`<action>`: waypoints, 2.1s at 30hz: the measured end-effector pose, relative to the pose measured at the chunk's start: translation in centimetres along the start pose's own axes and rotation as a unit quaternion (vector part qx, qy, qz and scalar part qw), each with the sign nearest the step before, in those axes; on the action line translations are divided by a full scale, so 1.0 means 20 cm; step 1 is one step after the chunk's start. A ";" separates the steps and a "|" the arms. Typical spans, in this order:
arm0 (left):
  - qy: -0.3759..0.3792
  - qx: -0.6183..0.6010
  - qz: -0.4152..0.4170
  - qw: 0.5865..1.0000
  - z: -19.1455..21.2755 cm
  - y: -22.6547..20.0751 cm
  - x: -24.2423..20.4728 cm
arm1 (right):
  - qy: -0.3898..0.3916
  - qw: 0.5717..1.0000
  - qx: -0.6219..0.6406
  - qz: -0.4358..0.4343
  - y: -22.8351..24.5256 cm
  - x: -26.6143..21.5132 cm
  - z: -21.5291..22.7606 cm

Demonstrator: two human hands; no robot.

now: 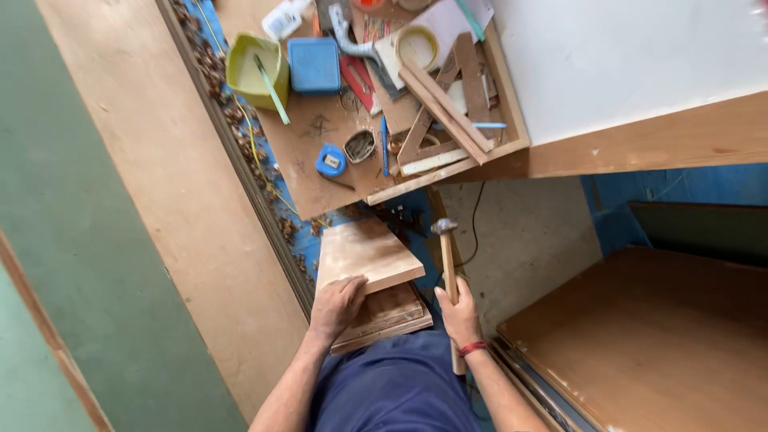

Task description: Assembling a wooden box structure using a hammer and nails.

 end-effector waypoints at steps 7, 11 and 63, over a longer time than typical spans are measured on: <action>0.003 0.010 -0.011 1.000 0.01 -0.05 -0.06 | -0.011 0.973 0.110 -0.200 0.23 0.02 -0.15; 0.019 0.002 -0.003 1.000 -0.02 -0.04 -0.08 | 0.013 0.956 0.152 -0.253 0.04 -0.02 -0.24; -0.024 -0.022 0.166 0.986 0.43 0.33 0.51 | 0.119 0.955 0.167 -0.216 0.09 0.31 -0.39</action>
Point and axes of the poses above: each hand's wrist, its own x-axis towards the middle knuckle, its own z-axis out of the back of the hand, y = z × x, the point moved 8 cm from there along x, towards the middle knuckle, and after that the axes turned 6 degrees about z, right-handed, at the moved point
